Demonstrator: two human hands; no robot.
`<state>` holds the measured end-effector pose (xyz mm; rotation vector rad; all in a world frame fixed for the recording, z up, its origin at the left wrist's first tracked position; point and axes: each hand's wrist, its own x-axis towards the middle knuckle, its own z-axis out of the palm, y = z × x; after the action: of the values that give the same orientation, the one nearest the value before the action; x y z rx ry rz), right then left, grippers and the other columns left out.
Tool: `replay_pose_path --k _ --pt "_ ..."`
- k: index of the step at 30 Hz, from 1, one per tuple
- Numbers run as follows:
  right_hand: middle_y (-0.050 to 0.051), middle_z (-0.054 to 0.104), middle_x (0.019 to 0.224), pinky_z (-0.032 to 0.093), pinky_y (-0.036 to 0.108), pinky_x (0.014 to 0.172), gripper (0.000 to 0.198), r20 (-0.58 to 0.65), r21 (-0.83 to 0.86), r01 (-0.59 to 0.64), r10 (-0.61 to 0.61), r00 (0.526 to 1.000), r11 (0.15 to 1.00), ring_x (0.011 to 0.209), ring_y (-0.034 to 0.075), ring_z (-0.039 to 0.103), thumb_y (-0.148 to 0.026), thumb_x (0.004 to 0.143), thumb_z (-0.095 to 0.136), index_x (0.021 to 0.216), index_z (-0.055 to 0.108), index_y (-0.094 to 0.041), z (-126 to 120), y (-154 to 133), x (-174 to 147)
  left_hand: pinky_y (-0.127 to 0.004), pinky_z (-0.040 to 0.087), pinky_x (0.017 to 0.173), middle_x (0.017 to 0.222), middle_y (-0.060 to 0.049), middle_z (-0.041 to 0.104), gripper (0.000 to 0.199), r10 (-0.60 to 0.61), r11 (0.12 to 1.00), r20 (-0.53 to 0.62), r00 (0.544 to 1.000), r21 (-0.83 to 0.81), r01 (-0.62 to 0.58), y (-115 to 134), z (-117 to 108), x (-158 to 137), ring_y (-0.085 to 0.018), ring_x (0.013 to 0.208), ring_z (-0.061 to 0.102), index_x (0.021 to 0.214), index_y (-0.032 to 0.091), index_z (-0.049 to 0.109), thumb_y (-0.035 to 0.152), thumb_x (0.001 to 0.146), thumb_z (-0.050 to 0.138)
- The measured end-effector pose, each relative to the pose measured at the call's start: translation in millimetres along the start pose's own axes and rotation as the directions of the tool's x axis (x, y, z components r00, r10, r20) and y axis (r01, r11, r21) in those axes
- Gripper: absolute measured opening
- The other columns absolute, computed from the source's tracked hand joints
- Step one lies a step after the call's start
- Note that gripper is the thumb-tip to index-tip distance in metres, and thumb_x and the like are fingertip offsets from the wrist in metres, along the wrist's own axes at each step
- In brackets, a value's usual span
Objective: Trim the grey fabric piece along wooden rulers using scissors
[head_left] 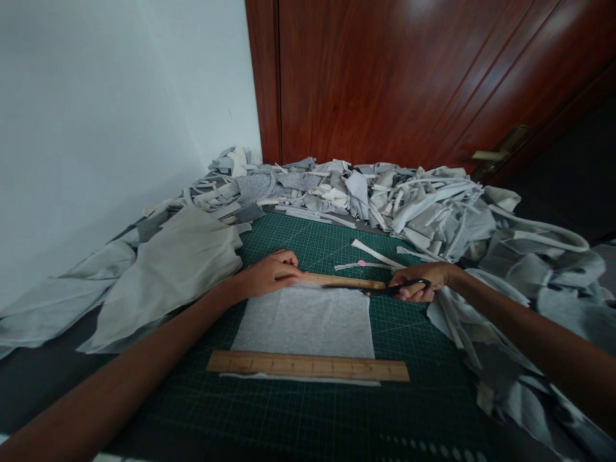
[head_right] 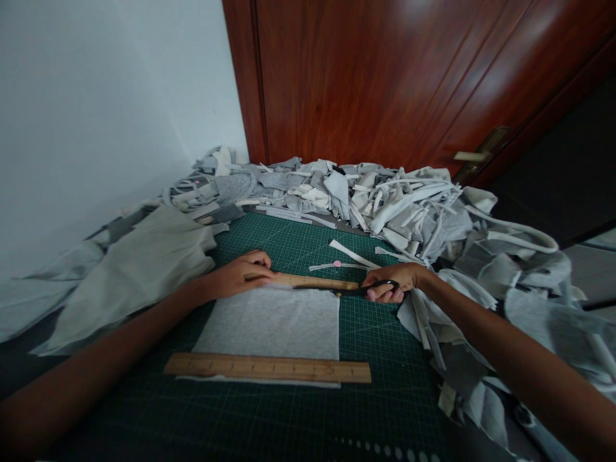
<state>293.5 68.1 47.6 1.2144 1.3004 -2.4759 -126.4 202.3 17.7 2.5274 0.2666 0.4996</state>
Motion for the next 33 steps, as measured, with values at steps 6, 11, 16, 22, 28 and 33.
replay_pose_path --k 6,11,16,22,28,33 --pt "-0.013 0.035 0.051 0.023 0.013 0.032 0.047 -0.017 -0.053 -0.007 0.006 1.000 0.999 0.036 0.001 0.022 -0.051 0.088 0.077 0.076 0.043 -0.020 0 -2 1 -0.035 0.047 0.095 0.107 -0.008 0.063 0.037 -0.003 1.000 0.007 1.000 -0.014 0.003 0 -1 -1 -0.021 0.103 0.059 0.117 0.024 0.078 0.049 0.103 0.054" --pt "-0.014 0.034 0.053 0.025 0.013 0.034 0.056 0.017 -0.033 -0.010 0.011 1.000 0.999 0.039 0.001 0.023 -0.064 0.079 0.080 0.086 0.050 -0.018 2 -5 2 -0.034 0.047 0.092 0.105 -0.008 0.063 0.040 0.006 1.000 -0.005 1.000 -0.031 -0.006 -1 1 -1 -0.020 0.101 0.058 0.119 0.024 0.078 0.051 0.103 0.053" --pt "-0.013 0.034 0.056 0.026 0.013 0.034 0.058 0.005 -0.024 -0.020 0.020 1.000 1.000 0.041 0.002 0.022 -0.068 0.078 0.078 0.088 0.051 -0.018 0 -3 2 -0.033 0.046 0.092 0.103 -0.007 0.063 0.038 -0.003 1.000 0.019 1.000 -0.013 0.004 0 0 0 -0.020 0.101 0.058 0.119 0.026 0.078 0.050 0.104 0.052" --pt "-0.013 0.036 0.057 0.030 0.014 0.036 0.060 -0.021 -0.041 -0.042 0.042 0.999 0.998 0.041 0.001 0.026 -0.069 0.077 0.079 0.088 0.052 -0.017 5 -11 2 -0.033 0.046 0.090 0.103 -0.007 0.063 0.037 -0.006 1.000 0.013 1.000 -0.016 0.006 1 1 0 -0.021 0.100 0.058 0.120 0.025 0.077 0.049 0.103 0.054" --pt "-0.013 0.037 0.057 0.027 0.015 0.036 0.061 -0.034 -0.063 -0.050 0.048 0.998 0.997 0.041 0.002 0.026 -0.069 0.073 0.081 0.089 0.053 -0.018 10 -25 8 -0.032 0.045 0.091 0.105 -0.007 0.062 0.035 0.001 1.000 0.007 1.000 -0.028 -0.001 2 1 -1 -0.020 0.101 0.058 0.122 0.026 0.077 0.046 0.104 0.055" --pt "-0.013 0.036 0.058 0.025 0.017 0.037 0.063 0.015 -0.034 -0.080 0.081 0.997 0.996 0.043 0.003 0.024 -0.073 0.072 0.079 0.089 0.052 -0.018 12 -28 12 -0.031 0.043 0.093 0.106 -0.007 0.062 0.038 -0.005 0.999 0.023 1.000 -0.036 0.006 8 -2 -2 -0.020 0.103 0.058 0.118 0.026 0.078 0.051 0.104 0.052"
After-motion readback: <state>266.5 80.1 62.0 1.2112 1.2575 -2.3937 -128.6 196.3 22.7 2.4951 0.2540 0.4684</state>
